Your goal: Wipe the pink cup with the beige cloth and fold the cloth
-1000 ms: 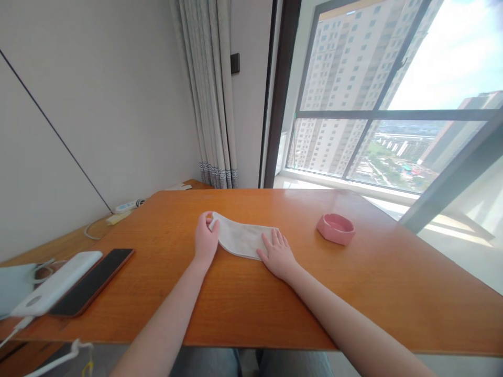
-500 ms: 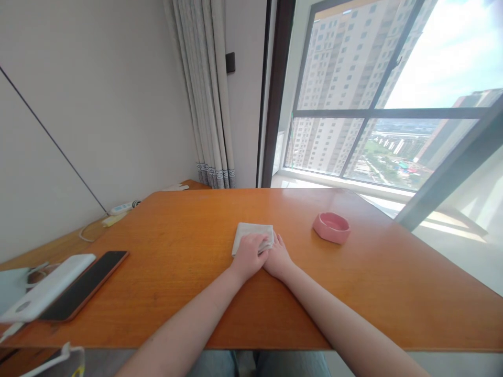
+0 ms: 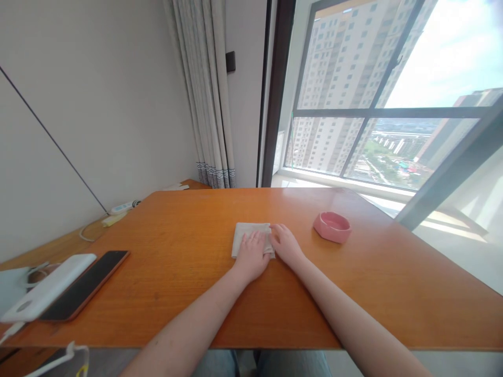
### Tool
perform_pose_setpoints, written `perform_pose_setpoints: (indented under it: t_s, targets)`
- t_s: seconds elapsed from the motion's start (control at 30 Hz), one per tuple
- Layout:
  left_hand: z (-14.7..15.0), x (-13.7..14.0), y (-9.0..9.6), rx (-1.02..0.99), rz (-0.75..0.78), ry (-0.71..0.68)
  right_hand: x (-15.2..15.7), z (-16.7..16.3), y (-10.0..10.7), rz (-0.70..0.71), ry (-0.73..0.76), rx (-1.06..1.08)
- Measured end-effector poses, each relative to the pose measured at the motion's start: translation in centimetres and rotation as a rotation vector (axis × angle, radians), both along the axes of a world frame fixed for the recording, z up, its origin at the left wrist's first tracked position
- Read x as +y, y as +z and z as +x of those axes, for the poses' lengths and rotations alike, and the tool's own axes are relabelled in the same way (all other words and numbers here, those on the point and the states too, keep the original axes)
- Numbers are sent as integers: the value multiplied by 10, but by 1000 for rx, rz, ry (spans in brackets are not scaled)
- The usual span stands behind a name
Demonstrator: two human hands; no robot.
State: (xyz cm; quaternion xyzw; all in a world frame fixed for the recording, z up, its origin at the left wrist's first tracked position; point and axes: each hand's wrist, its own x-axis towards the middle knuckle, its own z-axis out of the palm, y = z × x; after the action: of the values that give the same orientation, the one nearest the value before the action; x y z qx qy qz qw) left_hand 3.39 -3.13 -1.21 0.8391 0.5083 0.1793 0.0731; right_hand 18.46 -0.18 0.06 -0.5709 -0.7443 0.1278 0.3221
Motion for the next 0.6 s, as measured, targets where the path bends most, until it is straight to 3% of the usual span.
perform_pose_setpoints:
  t_s: [0.13,0.2,0.3,0.43,0.5,0.6]
  targets:
    - [-15,4,16,-13,48,-68,-6,-13,-7,-18,121,-150]
    - [-29,13,20,-29,48,-11,-8,-15,-9,-76,134,-236]
    - [-47,28,15,20,6,130,-9,-13,-8,-133,143,-293]
    - [-53,35,1,159,-109,186,-12,-12,-5,-165,162,-284]
    - [-51,34,-3,196,-124,201,-14,-14,-6,-187,116,-305]
    - [-48,33,-4,213,-129,215,-16,-17,-8,-247,-79,-348]
